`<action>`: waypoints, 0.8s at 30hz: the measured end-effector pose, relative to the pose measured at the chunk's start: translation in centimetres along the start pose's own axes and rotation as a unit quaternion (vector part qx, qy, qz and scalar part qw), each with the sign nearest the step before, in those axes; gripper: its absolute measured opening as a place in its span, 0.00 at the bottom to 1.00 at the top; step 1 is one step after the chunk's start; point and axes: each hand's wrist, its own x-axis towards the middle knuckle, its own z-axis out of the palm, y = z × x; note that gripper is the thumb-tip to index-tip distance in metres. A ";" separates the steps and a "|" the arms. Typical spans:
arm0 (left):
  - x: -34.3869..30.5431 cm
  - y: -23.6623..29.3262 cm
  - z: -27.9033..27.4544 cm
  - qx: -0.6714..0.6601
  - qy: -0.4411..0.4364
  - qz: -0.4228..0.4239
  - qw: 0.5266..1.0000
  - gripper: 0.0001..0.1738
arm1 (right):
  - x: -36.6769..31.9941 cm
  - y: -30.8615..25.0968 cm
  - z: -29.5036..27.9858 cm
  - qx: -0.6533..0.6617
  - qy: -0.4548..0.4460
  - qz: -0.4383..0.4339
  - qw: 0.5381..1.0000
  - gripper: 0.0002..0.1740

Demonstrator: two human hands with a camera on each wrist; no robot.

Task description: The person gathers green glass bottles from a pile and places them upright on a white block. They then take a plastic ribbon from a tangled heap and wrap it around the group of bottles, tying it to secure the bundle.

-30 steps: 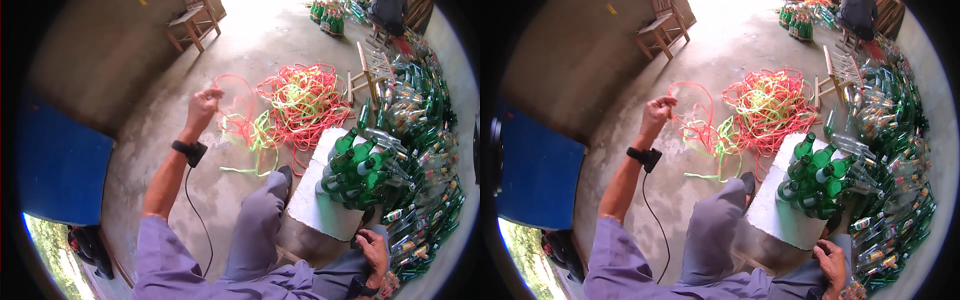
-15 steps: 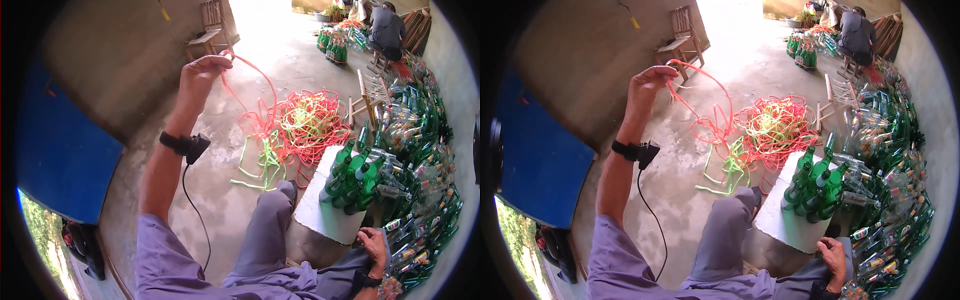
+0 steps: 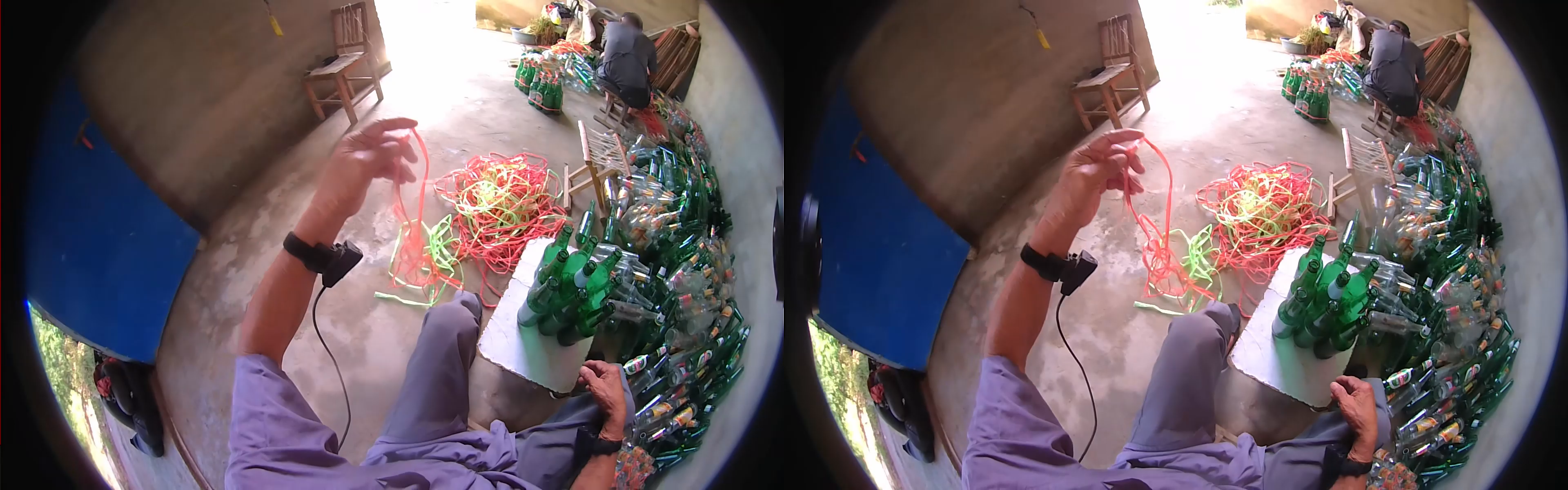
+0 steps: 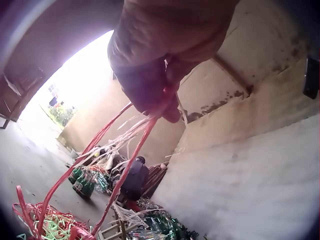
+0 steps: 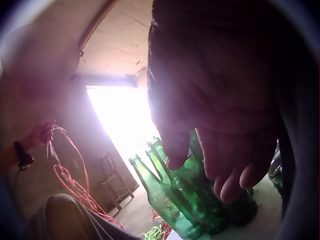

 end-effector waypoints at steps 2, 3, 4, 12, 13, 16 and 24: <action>-0.7 -1.2 0.8 -0.001 -0.011 -0.015 1.000 0.18 | 0.0 -0.2 0.0 0.003 0.006 0.004 1.000 0.16; -1.1 -1.9 1.2 0.001 -0.021 -0.030 0.999 0.19 | 0.0 -0.3 0.0 0.008 0.008 0.007 1.000 0.16; -1.6 -2.7 1.7 -0.022 -0.022 -0.033 0.999 0.19 | 0.0 -0.1 0.1 0.010 0.015 -0.002 1.000 0.16; -3.9 -4.6 2.7 -0.005 -0.084 -0.102 0.991 0.16 | 0.0 -1.1 0.8 0.115 0.029 -0.013 0.993 0.17; -3.9 -4.7 2.7 -0.003 -0.113 -0.099 0.989 0.16 | -0.1 -2.0 1.2 0.112 0.027 -0.012 0.993 0.17; -4.3 -4.7 3.2 0.017 -0.152 -0.102 0.983 0.16 | -1.0 -7.1 3.3 0.099 -0.011 -0.070 0.993 0.17; -7.1 -4.8 6.0 -0.022 -0.262 -0.120 0.957 0.17 | 0.0 -18.8 11.3 0.056 -0.030 -0.292 0.954 0.35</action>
